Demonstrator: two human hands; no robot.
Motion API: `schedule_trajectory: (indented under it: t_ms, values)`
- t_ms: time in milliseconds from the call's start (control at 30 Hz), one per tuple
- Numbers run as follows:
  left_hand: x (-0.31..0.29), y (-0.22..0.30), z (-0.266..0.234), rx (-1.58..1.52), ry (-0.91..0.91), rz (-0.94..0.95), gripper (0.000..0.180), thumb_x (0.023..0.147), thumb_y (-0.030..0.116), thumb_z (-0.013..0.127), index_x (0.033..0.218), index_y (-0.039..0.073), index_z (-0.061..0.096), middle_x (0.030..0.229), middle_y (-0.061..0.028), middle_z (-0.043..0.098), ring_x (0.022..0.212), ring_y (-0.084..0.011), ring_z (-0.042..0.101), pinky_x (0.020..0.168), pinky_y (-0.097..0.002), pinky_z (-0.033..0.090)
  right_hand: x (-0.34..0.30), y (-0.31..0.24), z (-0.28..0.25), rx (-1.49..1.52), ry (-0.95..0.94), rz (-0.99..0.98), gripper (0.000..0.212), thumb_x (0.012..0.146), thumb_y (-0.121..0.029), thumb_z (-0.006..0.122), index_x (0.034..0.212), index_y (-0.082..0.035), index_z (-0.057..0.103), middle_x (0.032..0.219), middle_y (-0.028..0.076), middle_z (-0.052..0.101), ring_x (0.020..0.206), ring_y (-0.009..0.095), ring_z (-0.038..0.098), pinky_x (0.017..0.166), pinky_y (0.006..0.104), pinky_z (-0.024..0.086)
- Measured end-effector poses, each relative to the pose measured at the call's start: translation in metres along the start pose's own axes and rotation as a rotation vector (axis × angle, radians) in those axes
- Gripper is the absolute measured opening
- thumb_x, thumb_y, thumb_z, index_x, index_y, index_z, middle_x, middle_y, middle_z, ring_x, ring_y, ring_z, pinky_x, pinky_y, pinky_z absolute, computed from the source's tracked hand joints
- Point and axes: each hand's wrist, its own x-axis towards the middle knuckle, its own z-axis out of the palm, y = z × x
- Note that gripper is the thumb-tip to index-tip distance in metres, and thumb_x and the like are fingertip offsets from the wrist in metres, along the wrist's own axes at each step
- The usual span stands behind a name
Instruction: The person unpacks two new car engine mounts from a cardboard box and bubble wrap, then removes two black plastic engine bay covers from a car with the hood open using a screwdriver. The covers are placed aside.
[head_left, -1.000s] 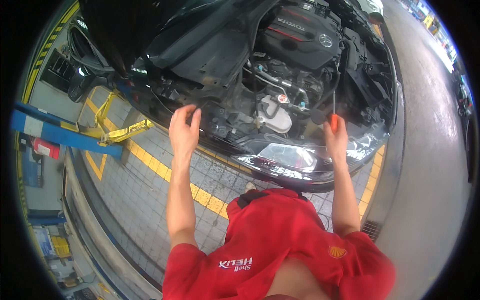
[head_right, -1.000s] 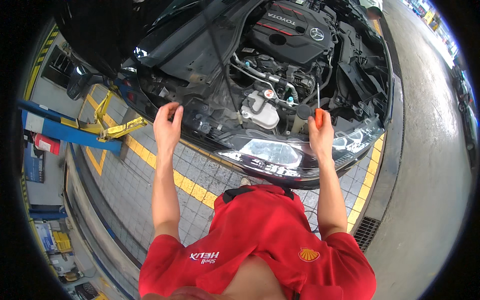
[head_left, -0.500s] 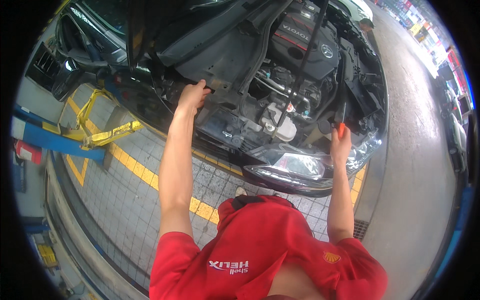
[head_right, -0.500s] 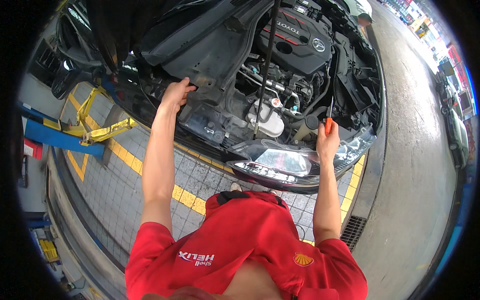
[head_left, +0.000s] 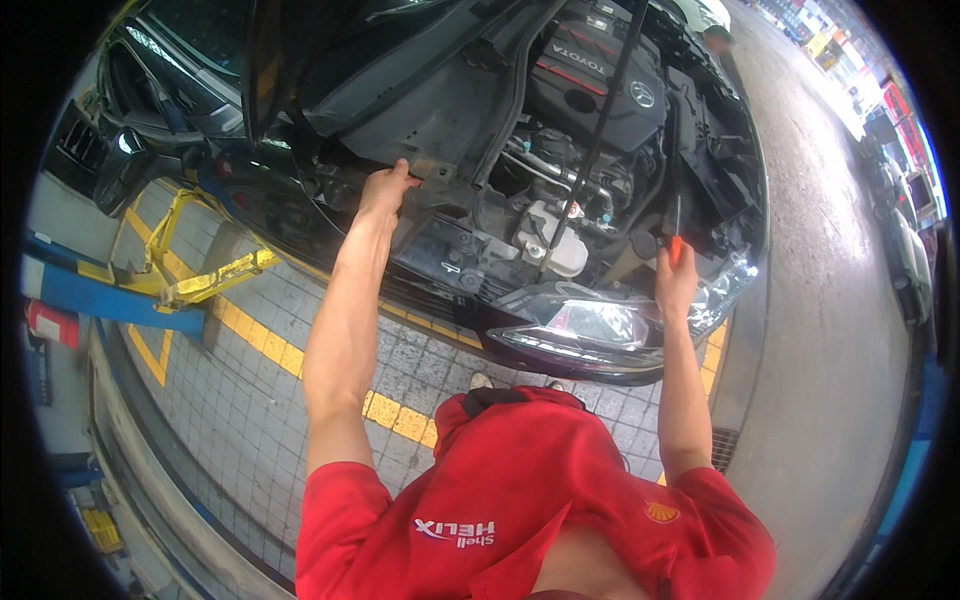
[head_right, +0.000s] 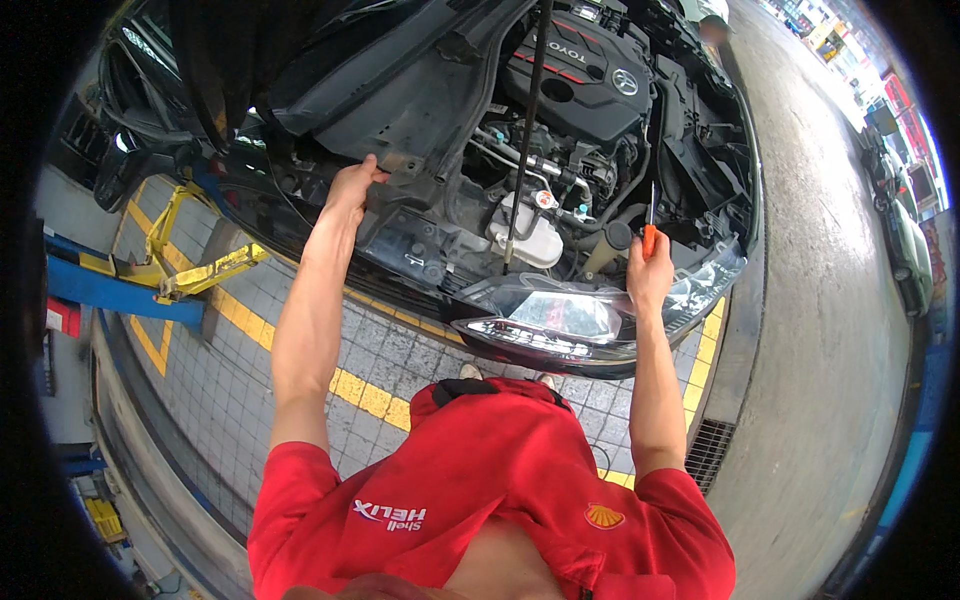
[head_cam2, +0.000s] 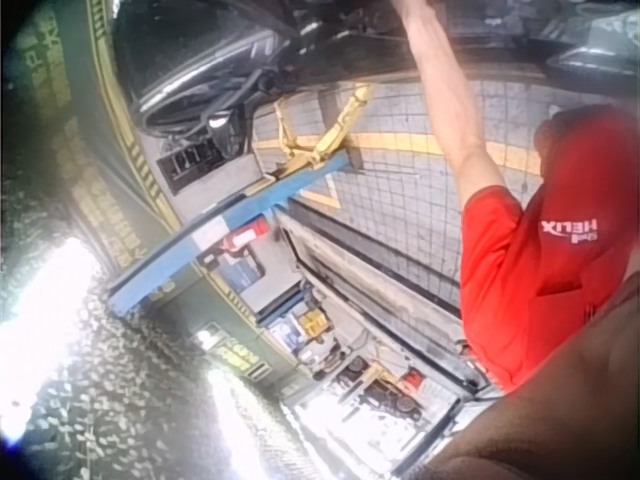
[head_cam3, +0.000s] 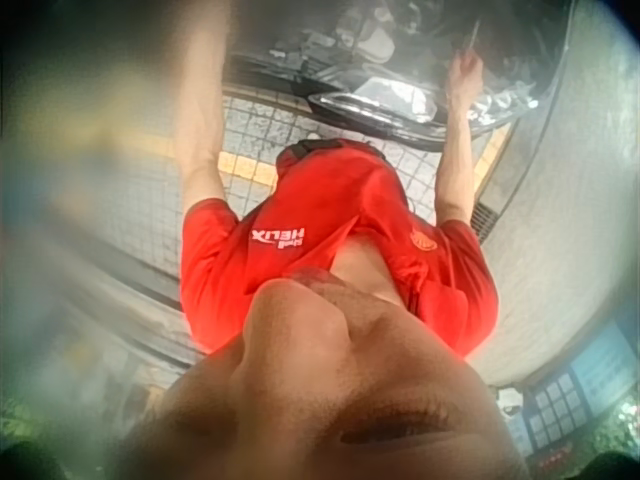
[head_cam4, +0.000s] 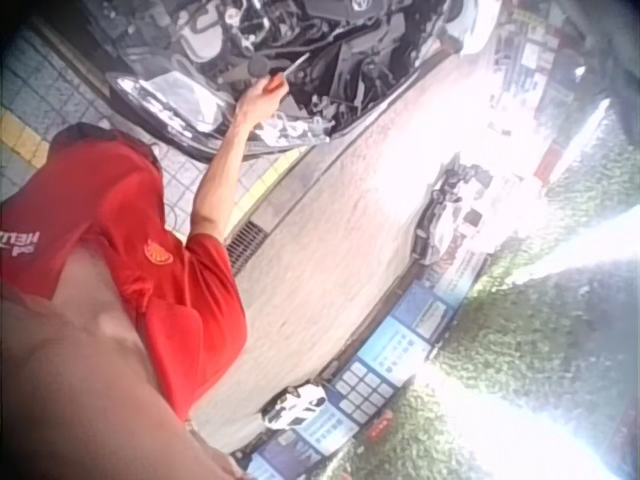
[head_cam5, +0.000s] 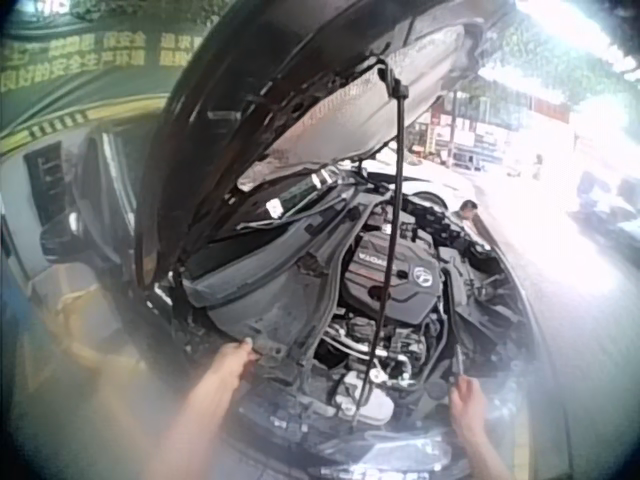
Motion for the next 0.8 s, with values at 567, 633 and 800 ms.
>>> schedule_trajectory:
  t_ms: [567, 633, 800]
  values:
    - [0.025, -0.007, -0.009, 0.084, 0.04, -0.057, 0.029, 0.106, 0.027, 0.065, 0.109, 0.002, 0.077, 0.11, -0.013, 0.08, 0.113, -0.0237, 0.065, 0.106, -0.0427, 0.042, 0.0, 0.002, 0.004, -0.079, -0.046, 0.059, 0.038, 0.102, -0.033, 0.07, 0.134, -0.012, 0.066, 0.106, 0.024, 0.078, 0.101, 0.048, 0.075, 0.086, 0.0522, 0.057]
    - [0.035, -0.012, -0.013, 0.089, 0.038, -0.046, 0.028, 0.105, 0.026, 0.066, 0.106, 0.0, 0.077, 0.109, -0.0149, 0.08, 0.11, -0.0245, 0.067, 0.102, -0.0409, 0.047, 0.0, 0.002, 0.003, -0.088, -0.043, 0.057, 0.038, 0.102, -0.034, 0.069, 0.134, -0.013, 0.066, 0.105, 0.024, 0.078, 0.1, 0.048, 0.074, 0.086, 0.0535, 0.057]
    - [0.055, -0.022, -0.031, 0.119, 0.058, 0.006, 0.028, 0.106, 0.024, 0.068, 0.108, -0.003, 0.075, 0.105, -0.0178, 0.08, 0.097, -0.026, 0.073, 0.09, -0.0383, 0.057, 0.0, 0.005, 0.004, -0.06, 0.006, 0.026, 0.038, 0.102, -0.034, 0.068, 0.134, -0.014, 0.065, 0.104, 0.026, 0.077, 0.098, 0.05, 0.074, 0.084, 0.0554, 0.056]
